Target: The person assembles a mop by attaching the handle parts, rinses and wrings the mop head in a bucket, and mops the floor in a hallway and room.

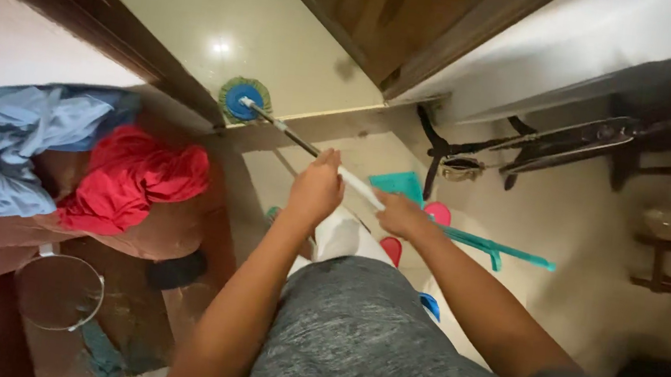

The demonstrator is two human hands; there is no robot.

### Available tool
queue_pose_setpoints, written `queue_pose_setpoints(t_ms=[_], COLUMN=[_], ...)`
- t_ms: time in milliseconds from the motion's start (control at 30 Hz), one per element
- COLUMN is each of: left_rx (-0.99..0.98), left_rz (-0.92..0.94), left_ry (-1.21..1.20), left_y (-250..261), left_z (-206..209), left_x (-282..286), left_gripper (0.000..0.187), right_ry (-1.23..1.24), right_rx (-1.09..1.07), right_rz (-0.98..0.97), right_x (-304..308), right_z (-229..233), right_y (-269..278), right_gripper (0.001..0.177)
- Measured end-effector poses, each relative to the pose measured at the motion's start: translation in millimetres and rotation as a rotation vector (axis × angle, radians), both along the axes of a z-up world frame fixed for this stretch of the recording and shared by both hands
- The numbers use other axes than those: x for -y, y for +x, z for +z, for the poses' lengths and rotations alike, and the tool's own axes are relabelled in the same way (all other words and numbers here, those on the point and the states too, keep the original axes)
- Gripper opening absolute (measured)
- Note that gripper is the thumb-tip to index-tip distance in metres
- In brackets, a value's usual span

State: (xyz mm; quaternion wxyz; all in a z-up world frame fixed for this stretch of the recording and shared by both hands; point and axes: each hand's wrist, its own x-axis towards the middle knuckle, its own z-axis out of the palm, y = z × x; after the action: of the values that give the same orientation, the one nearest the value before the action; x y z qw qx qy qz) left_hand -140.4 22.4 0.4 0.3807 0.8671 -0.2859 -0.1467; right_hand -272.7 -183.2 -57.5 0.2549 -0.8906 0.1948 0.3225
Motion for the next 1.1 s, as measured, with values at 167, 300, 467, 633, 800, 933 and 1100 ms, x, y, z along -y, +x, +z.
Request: queue_pose_setpoints(t_ms=[167, 300, 467, 633, 800, 933, 1100], left_rx=[-0.087, -0.135, -0.107, -0.091, -0.089, -0.094, -0.140], left_rz=[-0.014, -0.025, -0.008, -0.009, -0.005, -0.006, 0.020], left_ry=[0.057, 0.075, 0.080, 0.101, 0.132, 0.167, 0.203], left_y=[6.1, 6.2, 9.1, 14.3, 18.7, 23.7, 27.6], left_z=[1.6, 2.5, 2.6, -0.2, -6.5, -8.2, -6.6], left_x=[3.4, 6.3, 5.6, 3.9, 5.3, 1.9, 1.3], left_gripper=[0.049, 0.049, 0.050, 0.050, 0.051, 0.052, 0.052], right_ry=[-0.078, -0.201, -0.135, 0.137, 0.159, 0.200, 0.193], right_rx=[-0.025, 0.155, -0.252, -0.169, -0.231, -0.120, 0.261], right_rz=[-0.108, -0.074, -0.521, -0.537, -0.528, -0.450, -0.085], right_x=[38.0, 65.9, 69.7, 54.1, 24.7, 17.7, 13.5], right_z=[24.3, 44.3, 92.5, 104.2, 86.7, 45.7, -9.0], right_y=[-28.2, -60.5, -56.9, -32.5, -14.4, -8.9, 27.8], right_gripper=[0.061, 0.054, 0.064, 0.065, 0.073, 0.074, 0.073])
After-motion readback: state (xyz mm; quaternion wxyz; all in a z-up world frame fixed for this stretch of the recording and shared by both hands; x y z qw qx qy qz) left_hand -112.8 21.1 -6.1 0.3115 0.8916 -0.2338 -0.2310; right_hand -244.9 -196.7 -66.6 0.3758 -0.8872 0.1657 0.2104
